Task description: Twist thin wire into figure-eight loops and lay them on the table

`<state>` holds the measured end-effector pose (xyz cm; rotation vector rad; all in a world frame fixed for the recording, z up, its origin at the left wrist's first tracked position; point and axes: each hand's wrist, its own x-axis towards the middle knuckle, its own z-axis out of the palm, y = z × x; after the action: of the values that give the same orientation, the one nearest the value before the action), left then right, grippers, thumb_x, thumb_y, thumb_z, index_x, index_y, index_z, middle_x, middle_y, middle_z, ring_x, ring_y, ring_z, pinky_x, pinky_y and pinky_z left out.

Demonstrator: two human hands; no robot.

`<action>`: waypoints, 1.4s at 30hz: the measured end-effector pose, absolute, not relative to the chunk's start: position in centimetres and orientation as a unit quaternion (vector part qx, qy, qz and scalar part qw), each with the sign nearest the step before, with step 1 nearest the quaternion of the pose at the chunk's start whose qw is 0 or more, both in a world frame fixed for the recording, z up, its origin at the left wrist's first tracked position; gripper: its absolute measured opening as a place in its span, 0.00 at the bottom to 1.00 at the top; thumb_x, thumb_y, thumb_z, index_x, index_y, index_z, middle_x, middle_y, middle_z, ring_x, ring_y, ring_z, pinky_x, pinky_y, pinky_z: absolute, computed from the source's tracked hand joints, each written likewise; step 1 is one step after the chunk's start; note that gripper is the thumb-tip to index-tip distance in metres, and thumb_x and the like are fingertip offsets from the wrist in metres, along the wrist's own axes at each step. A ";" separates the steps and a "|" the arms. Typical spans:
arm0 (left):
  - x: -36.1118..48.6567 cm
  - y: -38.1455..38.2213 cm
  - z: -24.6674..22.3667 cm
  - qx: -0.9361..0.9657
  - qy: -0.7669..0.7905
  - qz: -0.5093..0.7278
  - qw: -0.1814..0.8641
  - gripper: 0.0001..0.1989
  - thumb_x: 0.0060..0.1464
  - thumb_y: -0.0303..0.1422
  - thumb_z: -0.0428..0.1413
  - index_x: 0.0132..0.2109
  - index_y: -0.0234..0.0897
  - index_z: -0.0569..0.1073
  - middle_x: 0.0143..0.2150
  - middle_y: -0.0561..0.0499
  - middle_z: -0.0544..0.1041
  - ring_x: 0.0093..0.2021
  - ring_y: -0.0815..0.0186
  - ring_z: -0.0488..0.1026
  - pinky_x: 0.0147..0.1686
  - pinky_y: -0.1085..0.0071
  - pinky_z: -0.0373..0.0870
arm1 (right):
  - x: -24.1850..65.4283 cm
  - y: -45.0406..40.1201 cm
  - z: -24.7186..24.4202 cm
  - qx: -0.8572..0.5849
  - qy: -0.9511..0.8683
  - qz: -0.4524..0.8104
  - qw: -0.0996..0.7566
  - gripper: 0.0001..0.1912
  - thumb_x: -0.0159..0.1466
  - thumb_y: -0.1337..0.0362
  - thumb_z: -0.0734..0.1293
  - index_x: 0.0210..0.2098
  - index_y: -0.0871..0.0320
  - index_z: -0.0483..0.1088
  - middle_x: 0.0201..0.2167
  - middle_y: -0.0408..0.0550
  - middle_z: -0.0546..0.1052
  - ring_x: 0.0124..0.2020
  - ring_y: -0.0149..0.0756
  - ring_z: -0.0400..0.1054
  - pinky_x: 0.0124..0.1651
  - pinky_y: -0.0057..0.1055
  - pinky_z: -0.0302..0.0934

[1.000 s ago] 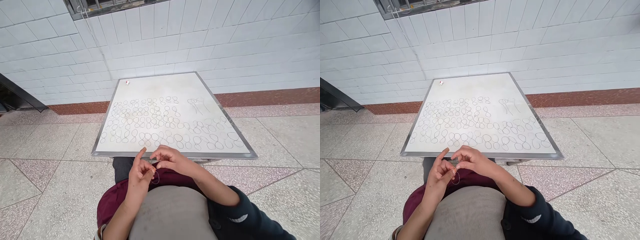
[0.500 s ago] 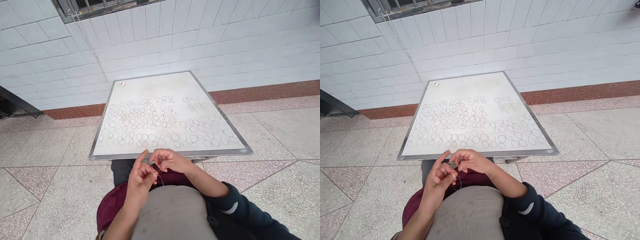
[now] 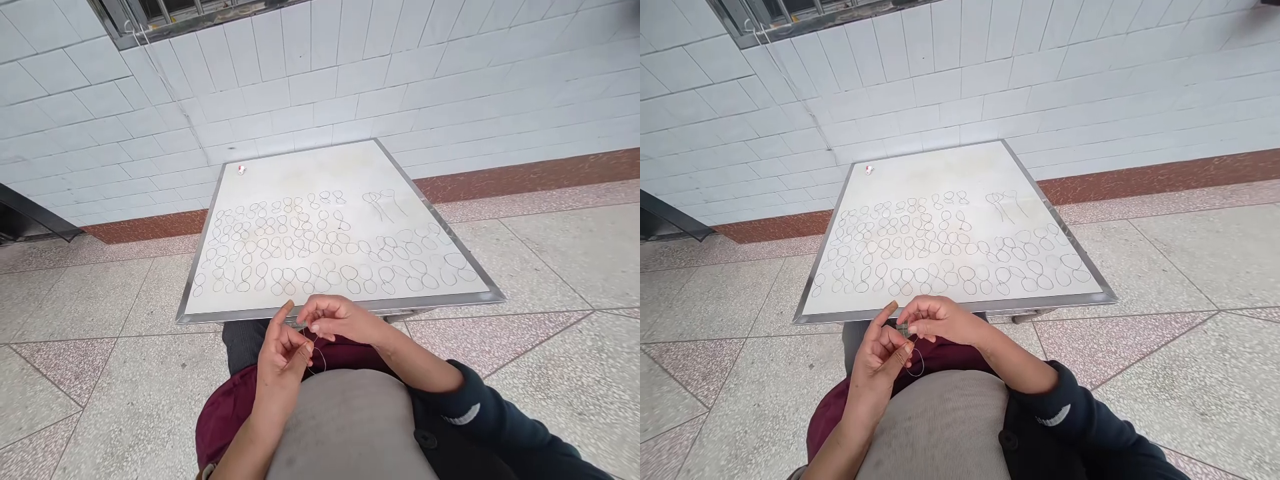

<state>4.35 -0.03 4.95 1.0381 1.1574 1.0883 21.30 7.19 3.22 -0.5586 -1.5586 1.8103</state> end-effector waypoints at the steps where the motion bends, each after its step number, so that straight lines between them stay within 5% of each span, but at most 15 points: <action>1: 4.3 -0.1 4.9 0.455 0.506 0.464 0.568 0.31 0.54 0.31 0.58 0.64 0.46 0.60 0.28 0.58 0.69 0.27 0.70 0.67 0.33 0.71 0.69 | 21.3 7.0 3.7 -0.247 -0.620 0.665 0.335 0.11 0.63 0.59 0.68 0.43 0.58 0.72 0.30 0.40 0.68 0.21 0.21 0.57 0.27 0.24 0.56; 9: 4.2 0.0 4.3 0.553 0.578 0.419 0.429 0.28 0.56 0.31 0.57 0.63 0.45 0.64 0.29 0.56 0.71 0.29 0.69 0.68 0.36 0.70 0.68 | 19.2 5.2 4.9 -0.426 -0.659 0.462 0.413 0.05 0.62 0.66 0.66 0.28 0.57 0.70 0.26 0.41 0.67 0.28 0.29 0.61 0.33 0.26 0.57; 15: 4.1 0.6 4.7 0.439 0.545 0.499 0.511 0.29 0.54 0.33 0.60 0.62 0.42 0.63 0.28 0.57 0.71 0.29 0.69 0.69 0.38 0.70 0.69 | 20.0 5.4 4.8 -0.386 -0.575 0.606 0.391 0.13 0.68 0.54 0.59 0.44 0.56 0.66 0.30 0.41 0.69 0.24 0.26 0.62 0.30 0.27 0.61; 21: 3.9 0.7 4.8 0.326 0.509 0.591 0.534 0.30 0.52 0.32 0.62 0.60 0.43 0.64 0.30 0.58 0.72 0.32 0.72 0.70 0.43 0.71 0.69 | 19.5 4.2 3.9 -0.369 -0.601 0.607 0.366 0.13 0.60 0.56 0.69 0.39 0.56 0.65 0.31 0.41 0.71 0.31 0.29 0.65 0.34 0.27 0.63; 24: 4.0 0.7 4.6 0.311 0.496 0.607 0.537 0.29 0.52 0.31 0.62 0.60 0.42 0.64 0.29 0.59 0.72 0.30 0.73 0.69 0.41 0.72 0.69 | 18.7 3.6 3.3 -0.370 -0.599 0.611 0.362 0.09 0.65 0.56 0.64 0.38 0.55 0.66 0.28 0.40 0.71 0.27 0.28 0.65 0.30 0.26 0.63; 34: 4.1 0.8 4.6 0.296 0.476 0.586 0.585 0.29 0.52 0.31 0.62 0.60 0.40 0.63 0.31 0.56 0.75 0.33 0.71 0.73 0.35 0.74 0.70 | 18.3 3.9 2.6 -0.425 -0.743 0.320 0.407 0.09 0.68 0.65 0.59 0.35 0.55 0.69 0.29 0.46 0.75 0.30 0.34 0.67 0.34 0.30 0.60; 42: 3.9 0.8 4.1 0.303 0.483 0.584 0.577 0.29 0.51 0.30 0.63 0.60 0.39 0.66 0.32 0.54 0.77 0.34 0.70 0.73 0.37 0.74 0.71 | 18.4 4.0 2.5 -0.435 -0.772 0.247 0.392 0.10 0.66 0.70 0.59 0.37 0.56 0.72 0.27 0.45 0.77 0.28 0.33 0.67 0.32 0.29 0.60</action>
<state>3.94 0.83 4.06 0.7088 1.1310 1.3676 18.38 4.04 2.54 -1.1050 -1.9608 0.6272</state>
